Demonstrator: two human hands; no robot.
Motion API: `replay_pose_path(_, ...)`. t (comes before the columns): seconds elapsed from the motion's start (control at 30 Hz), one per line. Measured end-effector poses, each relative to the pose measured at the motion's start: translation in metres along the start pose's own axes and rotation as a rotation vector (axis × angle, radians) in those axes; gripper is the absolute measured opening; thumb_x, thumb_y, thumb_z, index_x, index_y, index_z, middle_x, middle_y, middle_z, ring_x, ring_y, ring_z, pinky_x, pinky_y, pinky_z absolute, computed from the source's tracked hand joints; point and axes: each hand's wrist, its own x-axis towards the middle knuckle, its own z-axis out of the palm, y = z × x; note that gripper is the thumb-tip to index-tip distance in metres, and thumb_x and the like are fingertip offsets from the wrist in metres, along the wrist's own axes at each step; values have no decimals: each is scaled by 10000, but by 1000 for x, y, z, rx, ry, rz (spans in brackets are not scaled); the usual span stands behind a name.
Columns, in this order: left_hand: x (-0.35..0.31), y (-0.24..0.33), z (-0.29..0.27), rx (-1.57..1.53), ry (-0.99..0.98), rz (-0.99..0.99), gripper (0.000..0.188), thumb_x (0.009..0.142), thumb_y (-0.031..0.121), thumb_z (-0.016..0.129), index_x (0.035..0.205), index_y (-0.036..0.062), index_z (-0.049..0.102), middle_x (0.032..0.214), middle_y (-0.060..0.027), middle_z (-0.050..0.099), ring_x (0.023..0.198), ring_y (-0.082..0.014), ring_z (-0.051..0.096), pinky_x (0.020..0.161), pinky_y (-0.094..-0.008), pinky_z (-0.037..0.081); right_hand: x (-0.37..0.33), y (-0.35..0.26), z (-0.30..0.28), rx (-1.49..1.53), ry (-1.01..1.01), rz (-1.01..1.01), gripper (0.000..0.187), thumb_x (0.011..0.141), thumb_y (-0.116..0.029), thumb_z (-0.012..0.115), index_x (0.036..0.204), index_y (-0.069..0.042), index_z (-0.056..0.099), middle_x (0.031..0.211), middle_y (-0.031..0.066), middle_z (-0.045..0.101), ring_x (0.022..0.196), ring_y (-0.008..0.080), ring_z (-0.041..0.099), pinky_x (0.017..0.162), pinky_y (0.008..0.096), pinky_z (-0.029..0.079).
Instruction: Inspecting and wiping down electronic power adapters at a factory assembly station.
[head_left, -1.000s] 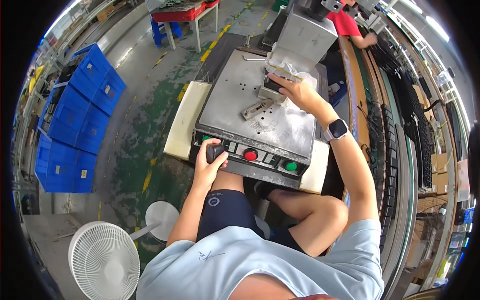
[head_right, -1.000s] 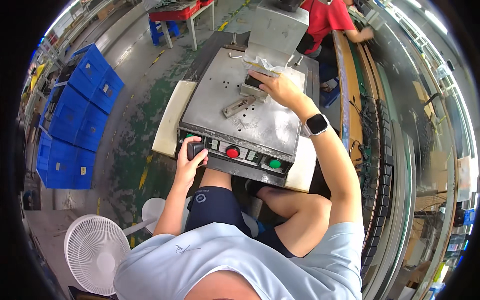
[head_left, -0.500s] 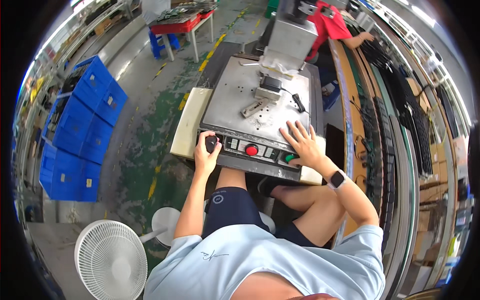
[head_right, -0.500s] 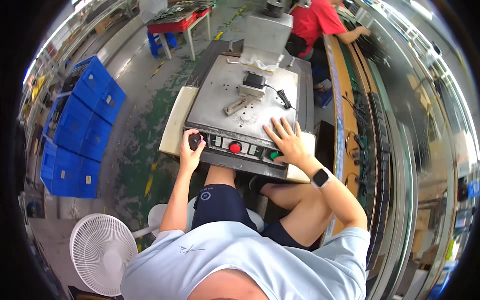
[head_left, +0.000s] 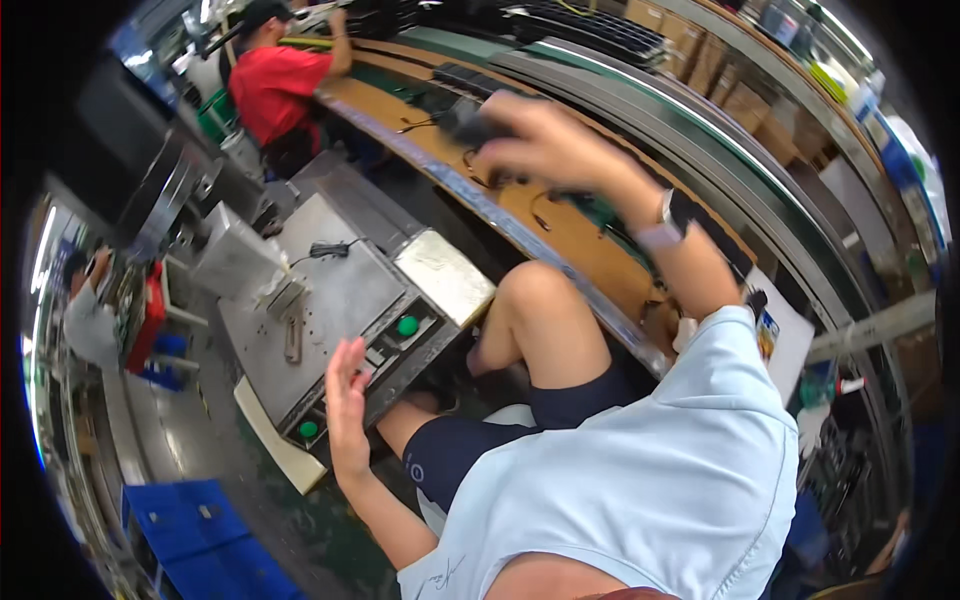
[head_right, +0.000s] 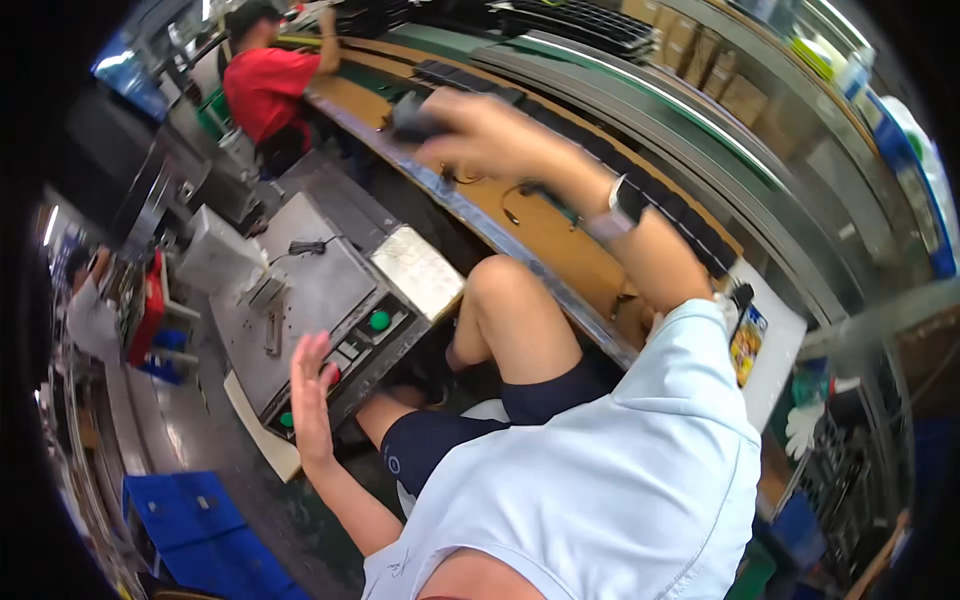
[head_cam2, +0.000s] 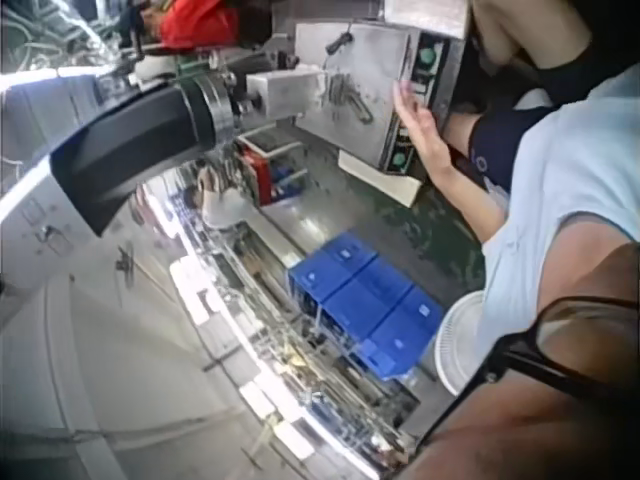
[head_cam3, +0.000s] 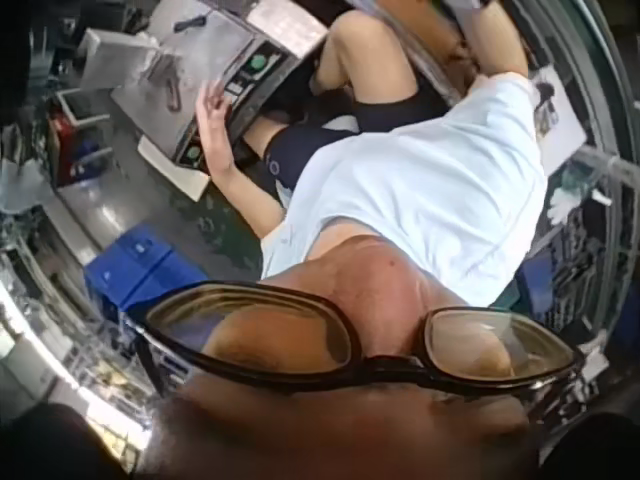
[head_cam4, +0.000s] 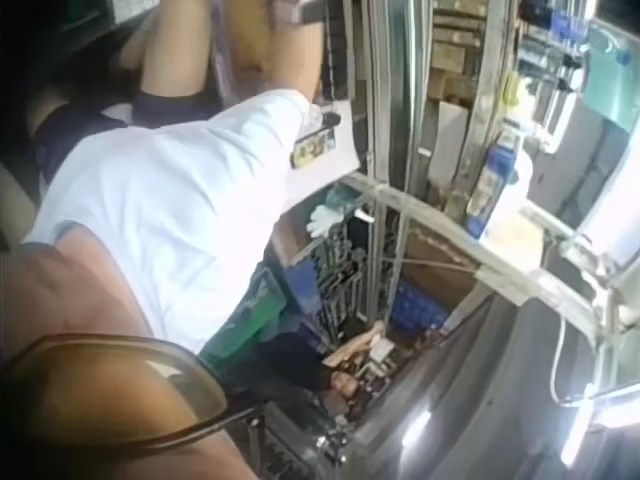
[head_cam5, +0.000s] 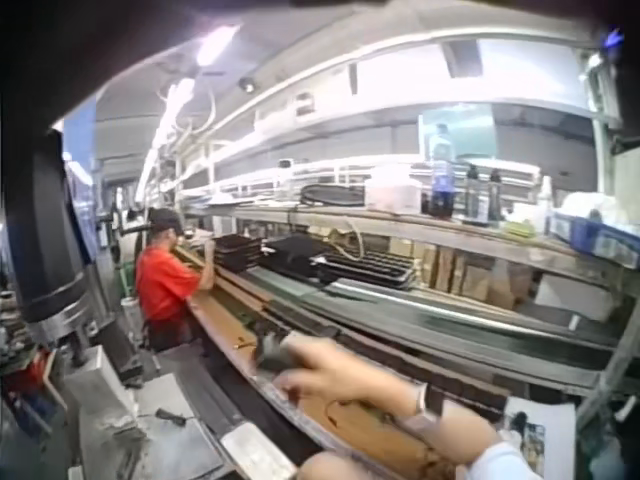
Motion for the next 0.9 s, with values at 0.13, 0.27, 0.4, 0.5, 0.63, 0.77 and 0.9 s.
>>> replay_pose_path(0.13, 1, -42, 28, 14, -161, -157, 450, 983, 185, 511, 1391, 7, 447, 1366, -145, 538, 1240, -246, 514, 1042, -347, 384, -60, 151, -178, -919, 473, 351, 384, 908, -296, 640, 1192, -49, 569, 1052, 167, 679, 873, 270, 658, 765, 380, 510)
replay_pose_path(0.27, -20, -73, 32, -58, -242, -256, 418, 956, 152, 562, 1341, 3, 494, 1316, -145, 572, 1185, -243, 554, 999, -335, 425, -156, 284, -280, -947, 481, 797, 410, 857, -294, 623, 1153, -12, 646, 1031, 212, 692, 889, 365, 670, 779, 440, 520)
replay_pose_path(0.4, -20, -75, 37, -38, -246, -324, 391, 938, 128, 587, 1301, -2, 526, 1276, -140, 598, 1140, -233, 581, 966, -326, 451, -111, 246, -197, -1224, 546, 728, 340, 872, -242, 588, 958, 81, 650, 1003, 256, 656, 897, 416, 638, 795, 452, 534)
replay_pose_path(0.5, -10, -70, 42, -19, -279, -338, 373, 929, 116, 594, 1278, -5, 541, 1253, -135, 612, 1113, -225, 595, 948, -322, 464, -24, 262, -151, -883, 540, 271, 538, 859, -408, 655, 1099, 71, 605, 1096, 259, 613, 971, 392, 602, 860, 445, 501)
replay_pose_path(0.63, -4, -57, 46, 195, -347, -226, 361, 918, 93, 598, 1260, -11, 550, 1229, -127, 625, 1096, -216, 599, 953, -315, 462, 94, 254, -73, -880, 317, 586, 794, 846, -675, 552, 1219, 24, 587, 1304, 233, 533, 1172, 410, 522, 953, 554, 424)
replay_pose_path(0.77, -42, -69, 32, 102, -197, -334, 357, 920, 79, 587, 1265, -3, 545, 1241, -131, 617, 1100, -217, 595, 969, -313, 448, 128, 296, -47, -876, 212, 763, 901, 782, -725, 596, 1288, 20, 562, 1418, 216, 440, 1290, 411, 424, 1031, 574, 331)
replay_pose_path(0.9, -95, -104, 15, -32, -61, -460, 353, 926, 57, 575, 1273, 2, 538, 1251, -137, 608, 1108, -216, 587, 972, -305, 440, 143, 297, -56, -910, 139, 844, 928, 759, -744, 608, 1293, 14, 574, 1397, 223, 477, 1289, 418, 447, 1038, 576, 342)
